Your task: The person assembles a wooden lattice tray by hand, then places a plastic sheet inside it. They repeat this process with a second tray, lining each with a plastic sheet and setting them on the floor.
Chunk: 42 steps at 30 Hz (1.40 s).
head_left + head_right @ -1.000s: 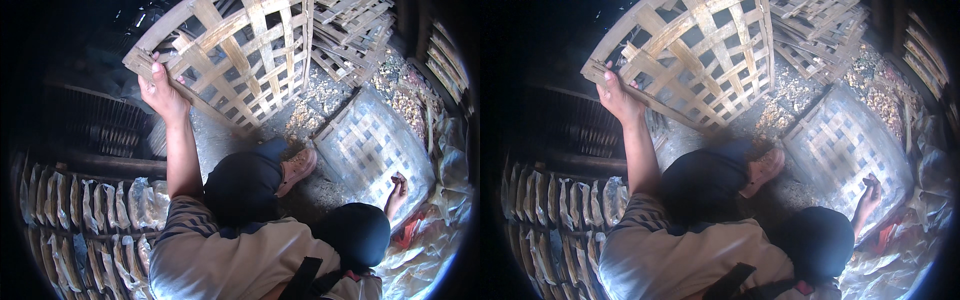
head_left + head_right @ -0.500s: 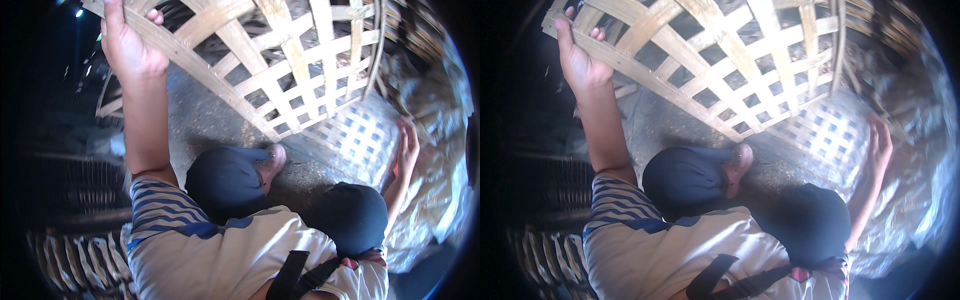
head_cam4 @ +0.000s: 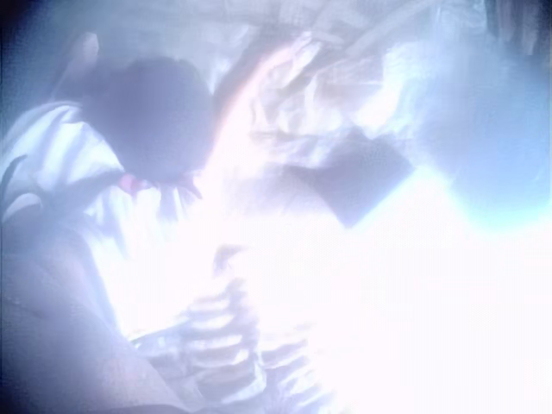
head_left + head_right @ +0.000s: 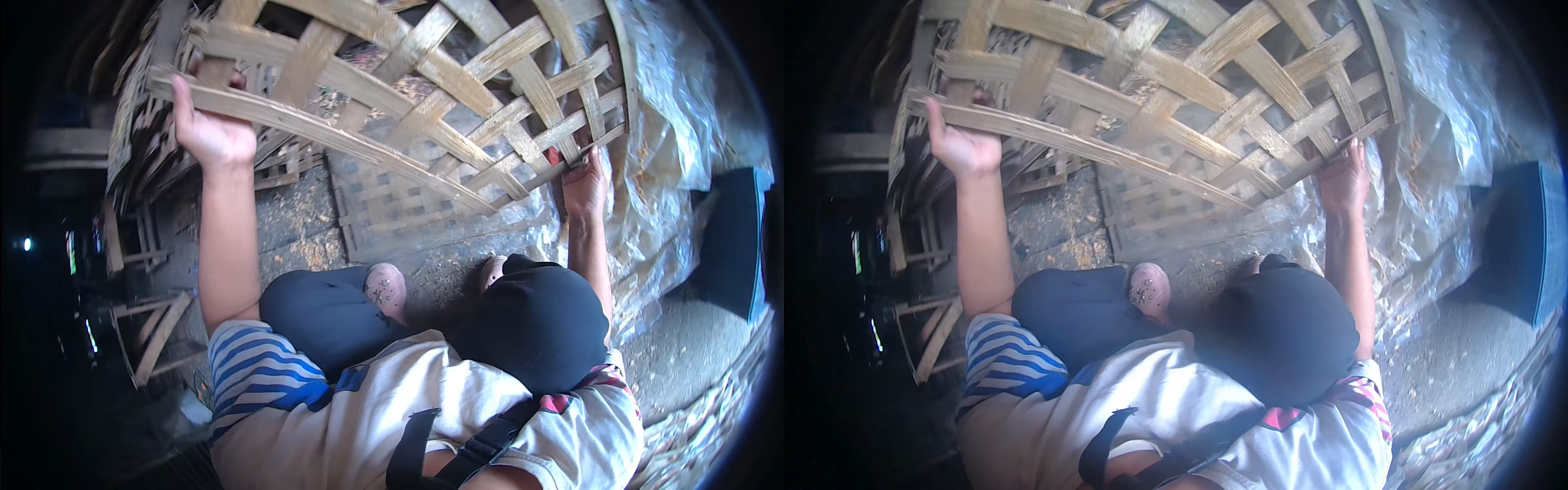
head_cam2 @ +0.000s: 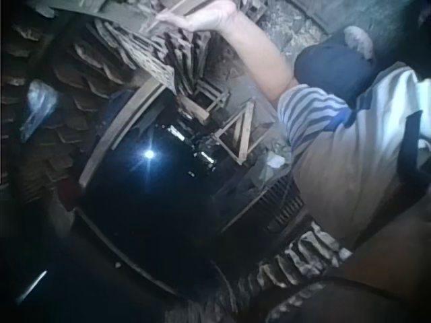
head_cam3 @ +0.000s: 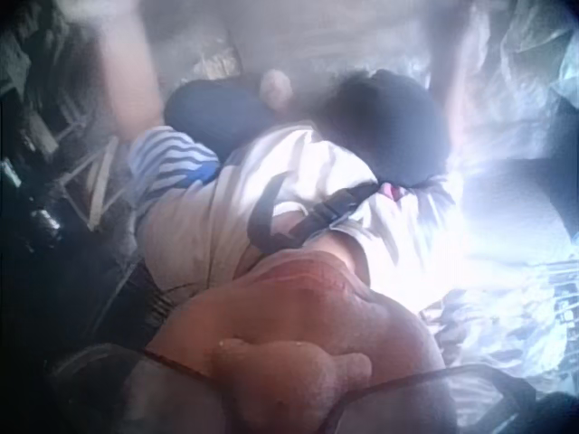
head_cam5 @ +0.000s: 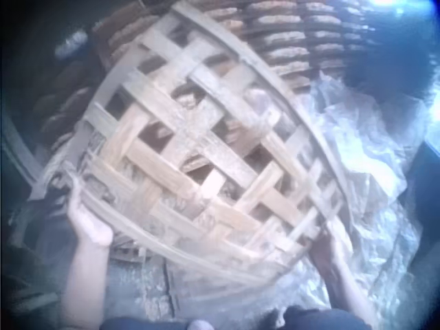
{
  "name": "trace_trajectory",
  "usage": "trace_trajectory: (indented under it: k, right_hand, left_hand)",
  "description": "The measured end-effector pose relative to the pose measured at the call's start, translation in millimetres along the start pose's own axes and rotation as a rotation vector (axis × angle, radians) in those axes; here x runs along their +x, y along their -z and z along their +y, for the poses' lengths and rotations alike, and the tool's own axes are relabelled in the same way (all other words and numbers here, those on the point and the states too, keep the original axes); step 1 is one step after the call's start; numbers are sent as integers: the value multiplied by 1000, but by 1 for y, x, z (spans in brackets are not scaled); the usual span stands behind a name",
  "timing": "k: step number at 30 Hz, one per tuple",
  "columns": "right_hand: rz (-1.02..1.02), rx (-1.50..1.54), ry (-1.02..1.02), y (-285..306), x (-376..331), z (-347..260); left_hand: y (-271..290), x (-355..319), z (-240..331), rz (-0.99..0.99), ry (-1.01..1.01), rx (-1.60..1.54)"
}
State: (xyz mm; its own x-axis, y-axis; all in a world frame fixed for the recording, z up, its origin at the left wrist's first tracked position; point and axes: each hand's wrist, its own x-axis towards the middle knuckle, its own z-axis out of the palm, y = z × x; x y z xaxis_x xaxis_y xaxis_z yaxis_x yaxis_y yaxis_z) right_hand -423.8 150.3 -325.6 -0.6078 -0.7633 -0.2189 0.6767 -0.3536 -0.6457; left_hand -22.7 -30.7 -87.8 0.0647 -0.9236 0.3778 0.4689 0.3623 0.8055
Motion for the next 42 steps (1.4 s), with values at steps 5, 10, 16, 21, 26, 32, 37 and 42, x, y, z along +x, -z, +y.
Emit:
trace_trajectory:
  k: [5, 10, 16, 21, 26, 32, 37, 42]
  right_hand:
    - [52, -318, 153, 50, 15, -14]
    - [-8, -773, -8, 49, 25, 14]
    - [-158, -1006, 26, 58, 74, 107]
    - [-191, -1172, -56, 36, 97, 135]
    - [-215, -1260, 170, 39, 98, 138]
    - [-140, -1228, 167, 50, 31, 150]
    - [-229, -1452, 175, 52, 30, 155]
    - [-261, -1489, 108, 33, 105, 169]
  left_hand:
    - [120, -43, -46, -8, 447, 136]
    - [268, -160, -100, 190, 991, 215]
    - [379, -276, -168, 337, 1293, 327]
    - [384, -309, -171, 429, 1271, 453]
    - [379, -316, -177, 333, 1144, 694]
    - [380, -329, -174, 212, 961, 1077]
    - [393, -353, -192, 95, 867, 1258]
    - [438, -363, -177, -157, 545, 1491]
